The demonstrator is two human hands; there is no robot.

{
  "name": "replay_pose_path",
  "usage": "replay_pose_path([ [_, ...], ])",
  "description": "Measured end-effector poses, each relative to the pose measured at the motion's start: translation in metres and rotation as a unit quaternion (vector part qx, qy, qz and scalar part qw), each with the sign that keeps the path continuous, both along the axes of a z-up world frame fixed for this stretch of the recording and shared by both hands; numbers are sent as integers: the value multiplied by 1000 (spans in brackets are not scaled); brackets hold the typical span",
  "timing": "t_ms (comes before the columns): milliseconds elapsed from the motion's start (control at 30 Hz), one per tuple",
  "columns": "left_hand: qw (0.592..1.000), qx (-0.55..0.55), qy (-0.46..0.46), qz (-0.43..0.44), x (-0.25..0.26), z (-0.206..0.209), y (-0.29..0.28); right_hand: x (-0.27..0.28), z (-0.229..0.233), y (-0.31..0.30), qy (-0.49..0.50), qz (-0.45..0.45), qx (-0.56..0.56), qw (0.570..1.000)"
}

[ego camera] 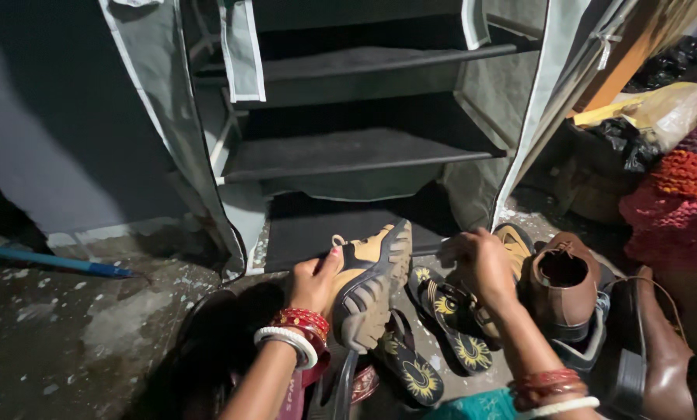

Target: The person wipes the shelves of a fabric shoe rack with a cloth, then picks up a pair of beige sneakers and wipes them thoroughly. The person places the cleaned sneakers on the top shelf of the rack.

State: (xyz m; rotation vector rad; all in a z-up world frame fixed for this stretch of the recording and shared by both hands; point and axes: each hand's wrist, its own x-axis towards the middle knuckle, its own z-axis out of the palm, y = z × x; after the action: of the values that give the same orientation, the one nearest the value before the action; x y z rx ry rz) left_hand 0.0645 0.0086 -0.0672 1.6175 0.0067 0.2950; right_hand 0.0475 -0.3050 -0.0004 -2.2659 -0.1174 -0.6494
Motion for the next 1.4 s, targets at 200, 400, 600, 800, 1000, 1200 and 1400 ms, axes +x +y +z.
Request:
replay_pose_path([
  [200, 993, -103, 50, 13, 2, -5, -15, -33, 33, 44, -116, 256, 31, 959],
  [400, 986, 141, 54, 70, -29, 21, -27, -37, 35, 73, -127, 317, -137, 930],
  [600, 974, 218, -48, 45, -58, 52, -47, -16, 19, 8, -21, 123, -21, 992],
  [800, 923, 378, -40, 60, -66, 18, -99, -13, -1, 16, 92, 91, 17, 992],
  [1000, 915, 398, 40, -45, -67, -20, -123, 1, -44, -3, 227, -22, -189, 955],
  [1200, 935, 342, 3, -92, -65, -30, -125, 32, -122, -34, 372, 35, -249, 894],
  [1400, 974, 193, -115, -22, -47, -75, -104, 36, -113, -44, 245, 87, -278, 925],
])
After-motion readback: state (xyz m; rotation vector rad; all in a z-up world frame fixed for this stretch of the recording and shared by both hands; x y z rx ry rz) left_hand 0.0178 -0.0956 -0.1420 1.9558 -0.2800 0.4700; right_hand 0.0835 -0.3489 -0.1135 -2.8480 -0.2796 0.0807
